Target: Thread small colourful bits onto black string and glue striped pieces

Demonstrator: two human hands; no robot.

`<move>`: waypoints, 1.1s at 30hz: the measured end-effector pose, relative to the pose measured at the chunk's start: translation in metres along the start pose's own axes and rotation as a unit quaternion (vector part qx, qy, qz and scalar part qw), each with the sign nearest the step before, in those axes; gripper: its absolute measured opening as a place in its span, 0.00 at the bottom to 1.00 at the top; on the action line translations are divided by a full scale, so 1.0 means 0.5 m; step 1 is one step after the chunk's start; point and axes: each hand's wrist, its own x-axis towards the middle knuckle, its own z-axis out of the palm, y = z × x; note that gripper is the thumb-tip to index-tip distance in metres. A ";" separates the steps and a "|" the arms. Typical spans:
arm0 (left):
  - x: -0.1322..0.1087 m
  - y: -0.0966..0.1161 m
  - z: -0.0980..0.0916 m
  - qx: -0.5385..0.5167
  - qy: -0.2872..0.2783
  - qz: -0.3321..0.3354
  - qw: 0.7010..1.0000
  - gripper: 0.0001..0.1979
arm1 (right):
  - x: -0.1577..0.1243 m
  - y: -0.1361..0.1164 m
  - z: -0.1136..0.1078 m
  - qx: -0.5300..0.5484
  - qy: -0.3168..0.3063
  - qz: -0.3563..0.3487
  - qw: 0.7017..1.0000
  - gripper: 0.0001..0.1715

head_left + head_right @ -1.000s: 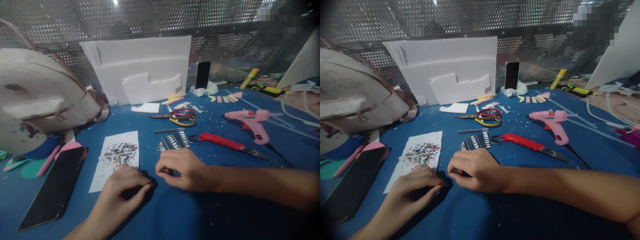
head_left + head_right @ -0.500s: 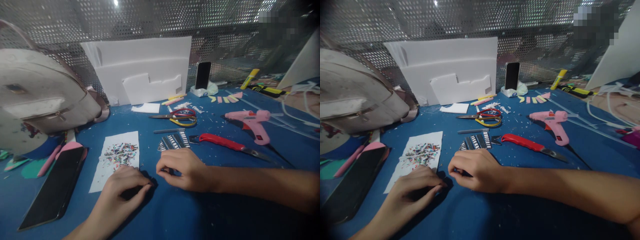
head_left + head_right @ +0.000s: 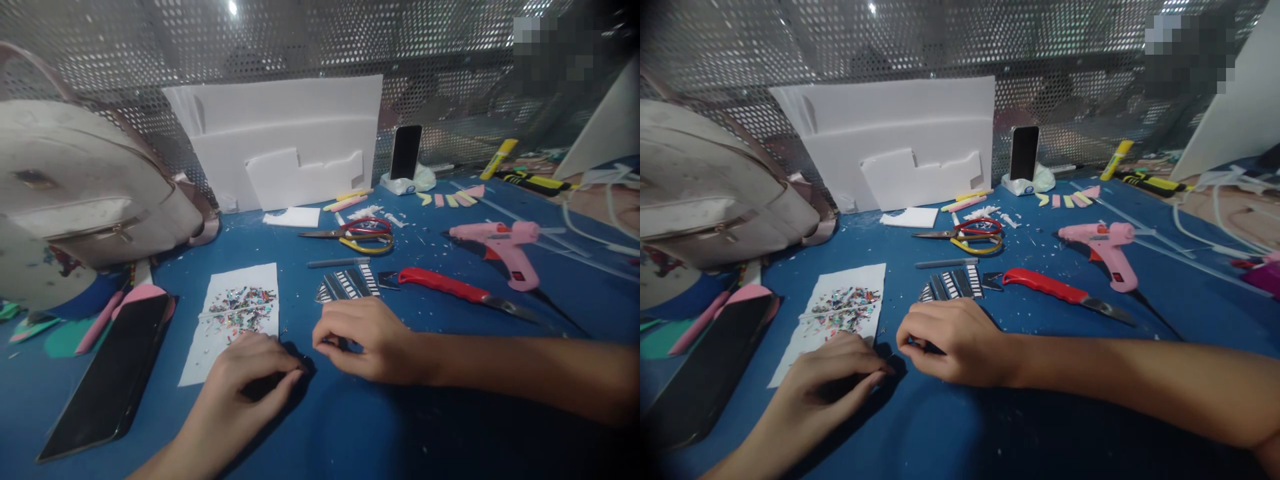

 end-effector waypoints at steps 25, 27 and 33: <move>-0.002 0.008 0.005 0.038 -0.012 0.035 0.999 0.07 | -0.008 -0.002 0.007 -0.165 -0.034 -0.113 0.979 0.12; -0.002 0.009 0.005 0.039 -0.014 0.035 0.999 0.07 | -0.007 -0.003 0.007 -0.172 -0.037 -0.122 0.977 0.12; -0.006 0.007 0.007 0.028 -0.029 0.035 0.999 0.08 | -0.009 0.000 0.013 -0.173 -0.050 -0.125 0.976 0.11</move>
